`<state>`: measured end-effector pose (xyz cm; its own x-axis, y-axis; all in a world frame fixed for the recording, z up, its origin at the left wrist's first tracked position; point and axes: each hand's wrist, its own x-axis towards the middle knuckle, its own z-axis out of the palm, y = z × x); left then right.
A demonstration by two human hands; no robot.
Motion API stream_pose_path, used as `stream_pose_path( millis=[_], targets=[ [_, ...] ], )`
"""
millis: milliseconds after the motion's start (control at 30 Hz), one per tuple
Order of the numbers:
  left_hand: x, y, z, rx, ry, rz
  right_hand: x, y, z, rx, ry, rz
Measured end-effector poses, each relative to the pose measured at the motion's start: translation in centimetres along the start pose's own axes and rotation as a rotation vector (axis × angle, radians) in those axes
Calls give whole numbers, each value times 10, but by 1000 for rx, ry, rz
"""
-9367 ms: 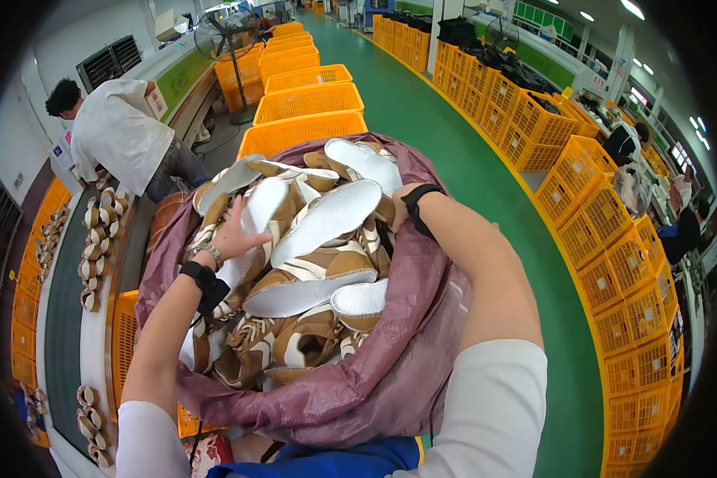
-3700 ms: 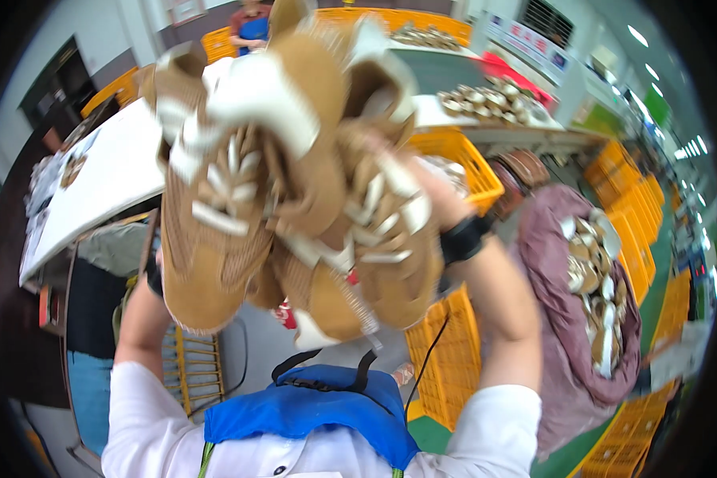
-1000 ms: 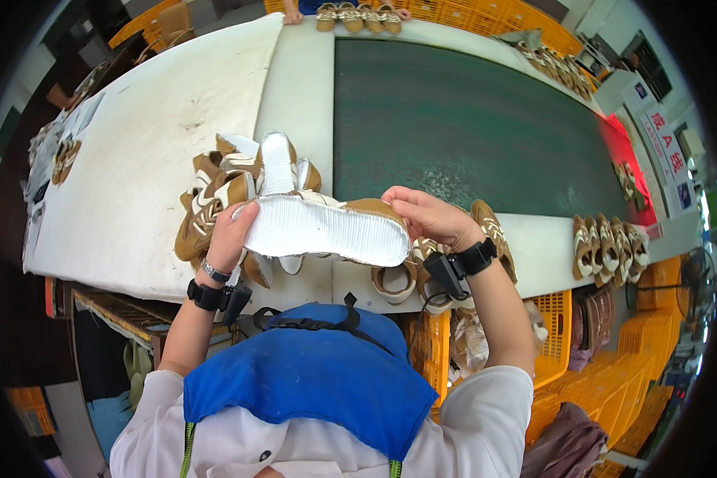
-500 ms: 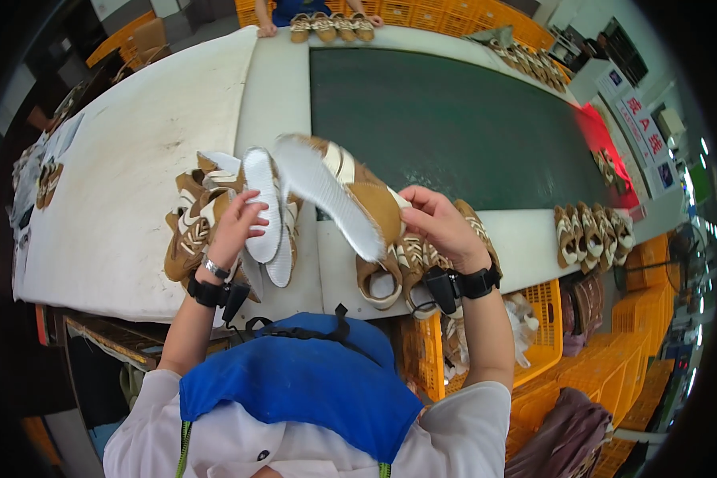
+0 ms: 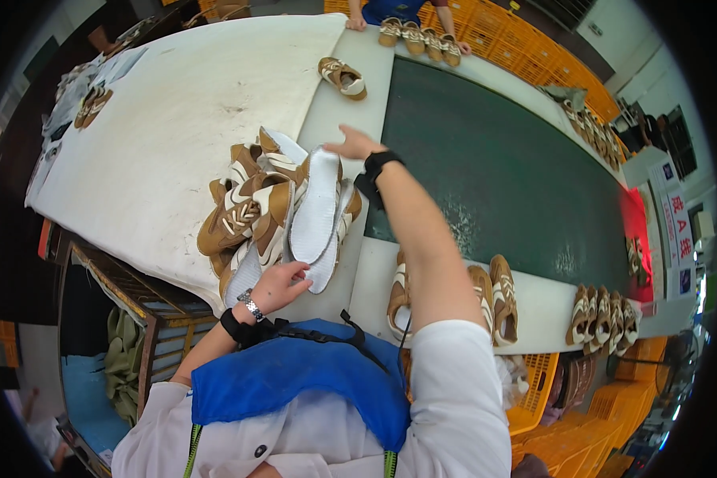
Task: The recorder picks up semi-finished shoe components from a large sack and places them onto a conveyor belt for further processing, while also handling green shoe lasts.
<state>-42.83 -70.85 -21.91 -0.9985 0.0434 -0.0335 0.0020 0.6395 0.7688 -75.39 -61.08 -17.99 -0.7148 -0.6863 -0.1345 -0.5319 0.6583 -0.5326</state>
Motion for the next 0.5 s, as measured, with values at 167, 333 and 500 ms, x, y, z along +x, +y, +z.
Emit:
stream_pose_path(
  millis=[167, 333, 500],
  targets=[
    [0, 5, 4, 27, 16, -30, -7, 11, 54, 374, -303, 189],
    [4, 2, -3, 6, 43, -99, -80, -27, -25, 874, 22, 63],
    [30, 18, -10, -598, 56, -245, -164, -17, -68, 1179, 245, -100]
  ],
)
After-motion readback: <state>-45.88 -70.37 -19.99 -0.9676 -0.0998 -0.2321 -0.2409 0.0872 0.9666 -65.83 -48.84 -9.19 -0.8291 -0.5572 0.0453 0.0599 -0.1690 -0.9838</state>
